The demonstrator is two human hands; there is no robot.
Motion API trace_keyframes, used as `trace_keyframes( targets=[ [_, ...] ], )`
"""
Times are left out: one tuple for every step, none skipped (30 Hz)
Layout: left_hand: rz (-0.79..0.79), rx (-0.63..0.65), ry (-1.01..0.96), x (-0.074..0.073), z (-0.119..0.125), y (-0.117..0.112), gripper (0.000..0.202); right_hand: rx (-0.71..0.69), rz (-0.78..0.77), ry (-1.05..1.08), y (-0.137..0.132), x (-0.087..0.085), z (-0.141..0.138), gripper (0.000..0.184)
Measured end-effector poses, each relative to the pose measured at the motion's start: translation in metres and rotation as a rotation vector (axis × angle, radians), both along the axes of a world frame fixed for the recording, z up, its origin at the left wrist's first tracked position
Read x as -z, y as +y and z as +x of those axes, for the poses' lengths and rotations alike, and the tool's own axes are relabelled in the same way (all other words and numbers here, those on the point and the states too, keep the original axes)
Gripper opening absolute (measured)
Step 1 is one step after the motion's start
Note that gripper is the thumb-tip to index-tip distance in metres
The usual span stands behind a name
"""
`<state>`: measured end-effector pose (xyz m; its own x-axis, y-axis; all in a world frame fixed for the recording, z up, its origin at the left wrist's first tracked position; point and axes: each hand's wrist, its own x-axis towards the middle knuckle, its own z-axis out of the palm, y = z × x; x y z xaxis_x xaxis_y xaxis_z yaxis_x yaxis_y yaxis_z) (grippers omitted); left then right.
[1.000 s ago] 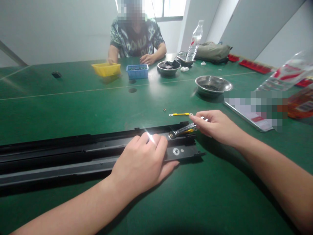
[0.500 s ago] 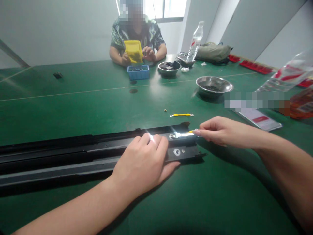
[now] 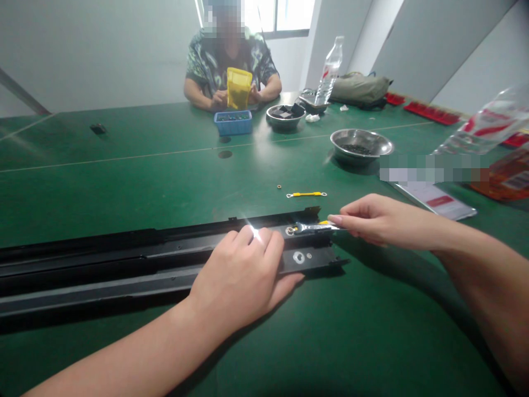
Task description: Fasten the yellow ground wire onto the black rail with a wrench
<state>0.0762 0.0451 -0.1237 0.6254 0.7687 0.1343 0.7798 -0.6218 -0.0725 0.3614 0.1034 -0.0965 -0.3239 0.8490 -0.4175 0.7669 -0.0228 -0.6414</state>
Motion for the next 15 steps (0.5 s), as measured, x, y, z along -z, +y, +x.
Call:
trace_keyframes(
  targets=[
    [0.001, 0.001, -0.001, 0.0, 0.0, 0.0, 0.048, 0.014, 0.008, 0.01, 0.0, 0.0, 0.0, 0.058],
    [0.003, 0.003, -0.001, 0.0, 0.0, 0.0, 0.048, 0.025, 0.023, 0.026, 0.0, 0.0, 0.0, 0.057],
    [0.005, 0.005, -0.001, 0.0, 0.0, 0.0, 0.048, 0.035, 0.044, 0.047, 0.001, 0.0, 0.0, 0.056],
    [0.006, 0.008, -0.001, 0.0, -0.001, 0.0, 0.048, 0.045, 0.074, 0.071, 0.001, 0.001, 0.001, 0.055],
    [0.007, 0.008, 0.0, 0.0, -0.001, 0.0, 0.048, 0.059, 0.113, 0.097, 0.002, 0.001, 0.001, 0.055],
    [0.007, 0.007, 0.0, 0.0, -0.001, 0.0, 0.048, 0.076, 0.158, 0.125, 0.002, 0.001, 0.001, 0.054],
    [0.008, 0.006, 0.001, 0.0, -0.001, 0.0, 0.048, 0.097, 0.208, 0.151, 0.002, 0.001, 0.001, 0.053],
    [0.009, 0.005, 0.001, -0.001, -0.001, 0.0, 0.047, 0.116, 0.257, 0.175, 0.002, 0.001, 0.001, 0.053],
    [0.01, 0.006, 0.0, -0.001, -0.002, 0.0, 0.047, 0.134, 0.303, 0.197, 0.003, 0.001, 0.0, 0.052],
    [0.012, 0.006, -0.003, -0.001, -0.002, 0.0, 0.047, 0.15, 0.341, 0.221, 0.003, 0.002, -0.001, 0.052],
    [0.014, 0.008, -0.006, -0.001, -0.002, 0.0, 0.046, 0.165, 0.368, 0.247, 0.003, 0.003, -0.002, 0.052],
    [0.016, 0.011, -0.009, -0.001, -0.002, 0.0, 0.046, 0.177, 0.382, 0.275, 0.003, 0.004, -0.004, 0.051],
    [0.019, 0.012, -0.012, -0.001, -0.002, 0.0, 0.045, 0.187, 0.387, 0.305, 0.003, 0.006, -0.006, 0.051],
    [0.022, 0.014, -0.013, -0.001, -0.002, 0.0, 0.045, 0.194, 0.381, 0.336, 0.004, 0.008, -0.009, 0.05],
    [0.026, 0.015, -0.014, -0.001, -0.002, 0.0, 0.045, 0.193, 0.372, 0.353, 0.004, 0.011, -0.011, 0.05]
  ],
)
